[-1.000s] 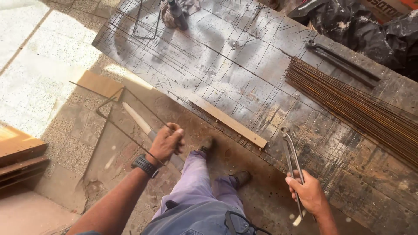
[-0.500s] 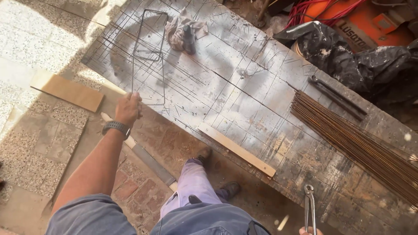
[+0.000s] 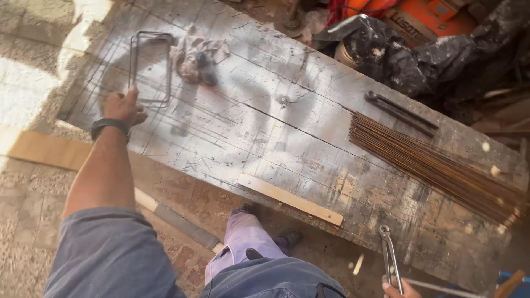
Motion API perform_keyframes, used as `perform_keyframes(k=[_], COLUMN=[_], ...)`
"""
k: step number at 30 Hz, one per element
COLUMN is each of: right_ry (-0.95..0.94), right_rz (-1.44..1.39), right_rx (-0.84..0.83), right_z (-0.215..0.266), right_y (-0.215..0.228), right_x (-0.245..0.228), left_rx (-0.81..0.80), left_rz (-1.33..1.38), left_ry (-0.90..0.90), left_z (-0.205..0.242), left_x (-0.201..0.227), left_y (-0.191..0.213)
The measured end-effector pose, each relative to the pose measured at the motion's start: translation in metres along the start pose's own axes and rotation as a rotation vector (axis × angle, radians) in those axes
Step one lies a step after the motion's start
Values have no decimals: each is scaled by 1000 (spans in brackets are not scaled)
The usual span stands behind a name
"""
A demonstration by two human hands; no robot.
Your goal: The person uses a manual bending tool to bend thin metal rods into rectangular shapes. They repeatedly insert the rods into the tool, squeeze the handles to form the shape, and place the finished pieces on a wooden workbench.
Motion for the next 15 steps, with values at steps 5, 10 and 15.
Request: perform_keyframes(k=[5, 10, 15], right_ry=[62, -82, -139], right_rz=[-18, 110, 400], right_rx=[-156, -131, -166], right_z=[20, 56, 94], right_y=[-9, -5, 25], right_x=[-3, -30, -69], left_rx=[53, 271, -380], left_rz=[-231, -493, -555], left_ry=[-320, -516, -648], left_z=[-73, 55, 209], left_x=[-45, 2, 101], left_y=[-36, -97, -246])
Point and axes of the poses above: each hand's wrist, its own z-axis away from the middle knuckle, its own y-axis out of the back of the hand, x = y × z, the point moved 5 cm from there along -z, towards the middle knuckle, and after that the axes turned 6 degrees about -z, right-handed, at the moved point
